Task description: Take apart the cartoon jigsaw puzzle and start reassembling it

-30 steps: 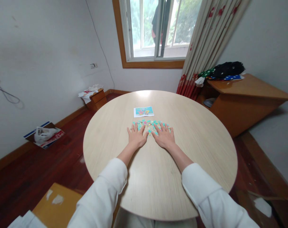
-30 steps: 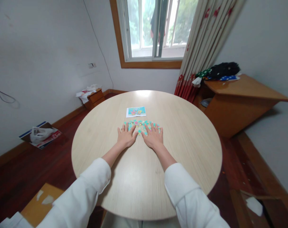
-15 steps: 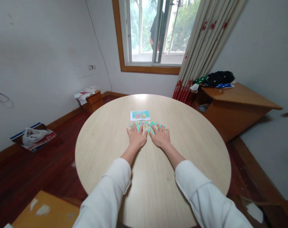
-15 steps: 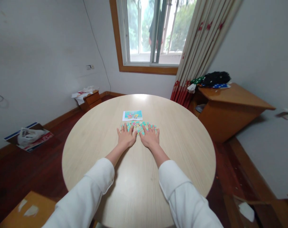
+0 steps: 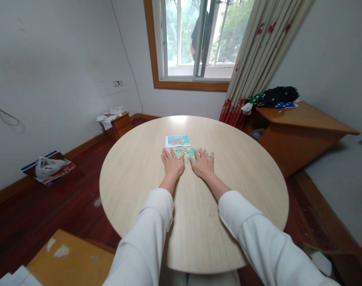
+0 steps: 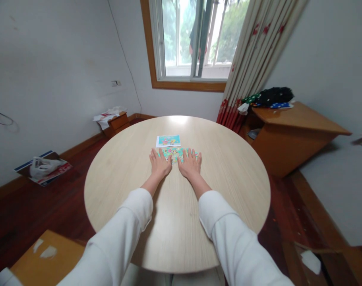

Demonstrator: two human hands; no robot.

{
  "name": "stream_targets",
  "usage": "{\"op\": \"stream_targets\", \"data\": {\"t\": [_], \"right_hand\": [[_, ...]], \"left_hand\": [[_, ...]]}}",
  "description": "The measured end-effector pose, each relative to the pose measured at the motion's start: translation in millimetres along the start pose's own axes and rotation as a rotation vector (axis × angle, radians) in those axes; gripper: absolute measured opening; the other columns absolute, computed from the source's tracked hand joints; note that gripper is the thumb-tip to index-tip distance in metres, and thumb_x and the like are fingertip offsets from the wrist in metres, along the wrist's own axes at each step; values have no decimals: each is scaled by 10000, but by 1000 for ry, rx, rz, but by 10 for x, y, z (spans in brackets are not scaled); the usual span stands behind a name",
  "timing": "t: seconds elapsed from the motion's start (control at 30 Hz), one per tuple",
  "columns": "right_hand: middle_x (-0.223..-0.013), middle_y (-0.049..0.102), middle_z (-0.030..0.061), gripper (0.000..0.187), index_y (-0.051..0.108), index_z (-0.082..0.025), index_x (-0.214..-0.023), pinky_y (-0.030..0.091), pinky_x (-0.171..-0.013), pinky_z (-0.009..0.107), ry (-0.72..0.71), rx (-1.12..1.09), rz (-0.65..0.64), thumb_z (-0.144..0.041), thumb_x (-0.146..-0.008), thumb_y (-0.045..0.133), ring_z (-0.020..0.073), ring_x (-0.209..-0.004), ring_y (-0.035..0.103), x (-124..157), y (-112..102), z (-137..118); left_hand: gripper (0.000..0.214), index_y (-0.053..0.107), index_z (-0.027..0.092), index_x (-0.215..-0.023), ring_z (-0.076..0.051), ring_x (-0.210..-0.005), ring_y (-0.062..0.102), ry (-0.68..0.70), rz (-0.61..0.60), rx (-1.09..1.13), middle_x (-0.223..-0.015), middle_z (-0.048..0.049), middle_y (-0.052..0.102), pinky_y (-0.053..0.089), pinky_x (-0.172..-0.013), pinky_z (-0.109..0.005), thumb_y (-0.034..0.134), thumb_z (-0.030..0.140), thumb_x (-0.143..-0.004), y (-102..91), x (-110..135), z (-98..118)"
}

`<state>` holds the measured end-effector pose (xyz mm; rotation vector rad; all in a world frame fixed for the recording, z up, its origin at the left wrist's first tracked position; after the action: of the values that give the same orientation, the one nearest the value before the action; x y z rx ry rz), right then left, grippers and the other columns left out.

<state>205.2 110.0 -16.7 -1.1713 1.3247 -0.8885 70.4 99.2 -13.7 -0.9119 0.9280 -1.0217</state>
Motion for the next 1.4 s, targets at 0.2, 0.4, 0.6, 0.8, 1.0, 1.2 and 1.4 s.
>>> {"op": "stream_targets", "data": {"t": [0.2, 0.4, 0.6, 0.8, 1.0, 1.2, 1.4], "right_hand": [[-1528, 264, 129, 609, 284, -198, -1466, 53, -1112, 528, 57, -14, -87, -502, -943, 213, 278, -1414, 185, -28, 61, 39], [-1546, 221, 109, 622, 262, -226, -1473, 36, -1121, 519, 94, -32, -154, -526, -931, 208, 261, -1425, 148, -60, 95, 46], [-1561, 181, 81, 626, 233, -252, -1480, 58, -1120, 531, 111, -50, -205, -538, -924, 204, 267, -1431, 118, -74, 108, 47], [-1564, 166, 79, 624, 223, -254, -1483, 50, -1121, 533, 114, -55, -207, -535, -926, 206, 267, -1432, 110, -81, 96, 51], [-1552, 204, 94, 624, 244, -233, -1478, 51, -1119, 535, 93, -67, -172, -529, -929, 213, 273, -1429, 126, -75, 78, 36], [-1497, 334, 136, 576, 354, -187, -1436, 33, -1123, 509, 55, -30, 101, -456, -957, 181, 259, -1401, 231, -28, -41, 31], [-1494, 340, 132, 583, 355, -146, -1431, 34, -1119, 524, 73, -25, 184, -416, -961, 140, 254, -1395, 239, -27, -52, 65]], "left_hand": [[787, 209, -89, -1424, -325, -1432, 90, -46, 11, -5, -1519, -280, 133, 49, -1169, -418, 212, 507, -909, 12, -23, -38], [772, 216, -41, -1444, -276, -1440, 96, -76, -6, -45, -1534, -213, 161, 33, -1177, -408, 211, 508, -902, 13, -36, -49], [775, 224, -19, -1449, -268, -1440, 106, -73, -26, -48, -1535, -195, 168, 17, -1177, -431, 204, 526, -898, 22, -25, -57], [763, 247, -20, -1440, -274, -1439, 106, -75, 7, -15, -1530, -202, 180, 10, -1174, -450, 202, 519, -902, 33, -9, -100], [754, 249, -24, -1436, -285, -1437, 117, -58, 62, 30, -1529, -208, 190, 39, -1173, -453, 219, 510, -905, 1, 8, -118], [750, 249, -31, -1435, -285, -1434, 134, -61, 68, 42, -1530, -203, 196, 59, -1173, -443, 185, 503, -912, -36, 7, -149], [768, 240, -31, -1439, -280, -1437, 120, -111, 64, -5, -1534, -196, 183, 50, -1176, -439, 160, 515, -905, -146, -49, -513]]}}
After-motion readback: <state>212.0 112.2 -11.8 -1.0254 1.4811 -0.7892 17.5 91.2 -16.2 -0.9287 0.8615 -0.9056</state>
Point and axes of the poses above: each hand's wrist, its own x-axis away from the middle knuckle, its own y-axis out of the palm, z = x × y, the point moved 5 cm from there along -x, towards the middle knuckle
